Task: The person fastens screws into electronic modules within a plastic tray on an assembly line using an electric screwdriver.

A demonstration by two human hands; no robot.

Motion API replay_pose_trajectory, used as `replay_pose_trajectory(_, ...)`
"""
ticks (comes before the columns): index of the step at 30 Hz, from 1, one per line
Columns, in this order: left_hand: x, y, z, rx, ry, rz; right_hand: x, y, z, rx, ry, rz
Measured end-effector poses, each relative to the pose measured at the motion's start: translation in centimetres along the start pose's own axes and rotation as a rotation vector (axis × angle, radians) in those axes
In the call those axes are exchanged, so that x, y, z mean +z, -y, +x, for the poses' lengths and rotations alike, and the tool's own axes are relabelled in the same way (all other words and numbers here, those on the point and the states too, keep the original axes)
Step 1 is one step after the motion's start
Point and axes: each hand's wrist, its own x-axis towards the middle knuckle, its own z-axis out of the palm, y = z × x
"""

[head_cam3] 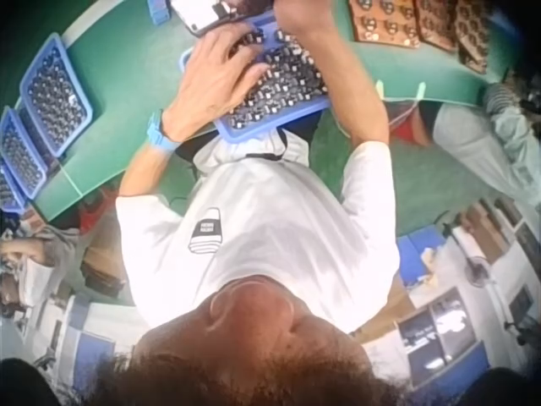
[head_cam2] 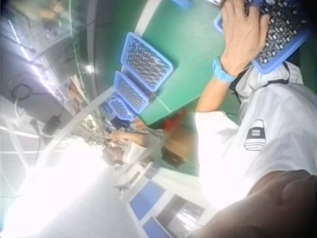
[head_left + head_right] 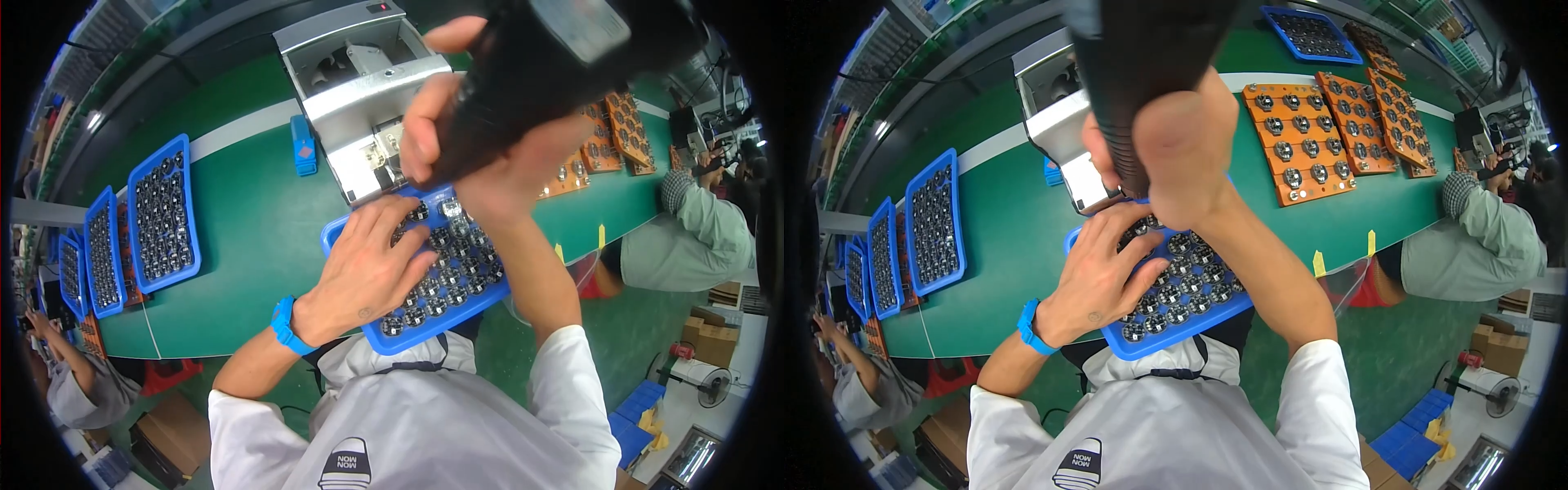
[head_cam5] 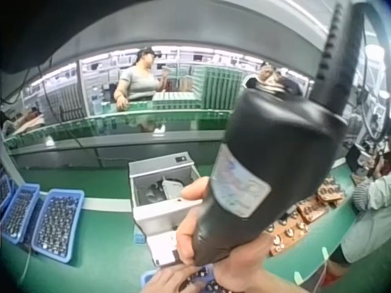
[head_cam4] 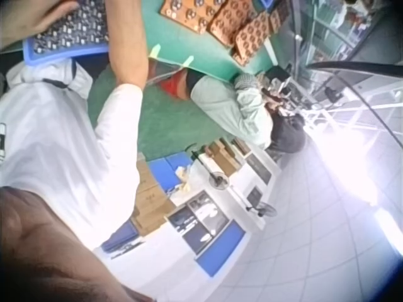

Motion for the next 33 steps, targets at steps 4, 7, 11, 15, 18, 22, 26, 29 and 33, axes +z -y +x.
replay_pose_trajectory(4, -0.5, -0.1, 0.0, 0.069, 0.026, -0.06, -1.4, 2.6, -1.8, 0.32, 0.033, -0.098)
replay_pose_trajectory(7, -0.4, 0.0, 0.2, 0.125, 0.072, -0.082, -3.2, 2.5, -3.9, 0.285, 0.003, 0.014)
replay_pose_trajectory(11, -0.3, -0.3, 0.4, 0.114, 0.153, -0.011, -3.7, 2.3, -5.6, 0.295, -0.038, 0.011)
replay_pose_trajectory(15, -0.3, -0.7, 0.6, 0.091, 0.168, 0.018, -3.4, 2.3, -5.8, 0.389, -0.057, -0.101)
replay_pose_trajectory(18, -0.2, -0.8, 0.6, 0.078, 0.18, 0.03, -3.7, 2.1, -5.9, 0.385, -0.054, -0.11)
replay_pose_trajectory(22, -0.2, -0.8, 0.7, 0.07, 0.196, 0.033, -3.7, 1.9, -6.1, 0.408, -0.052, -0.125)
replay_pose_trajectory(26, -0.2, -0.7, 0.7, 0.074, 0.208, 0.03, -3.4, 1.6, -6.5, 0.393, -0.076, -0.125)
replay_pose_trajectory(29, -0.2, -0.7, 0.7, 0.066, 0.213, 0.019, -3.1, 1.8, -6.5, 0.415, -0.116, -0.115)
replay_pose_trajectory(33, -0.3, -0.8, 0.6, 0.065, 0.201, 0.025, -3.4, 1.6, -6.7, 0.407, -0.022, 0.028)
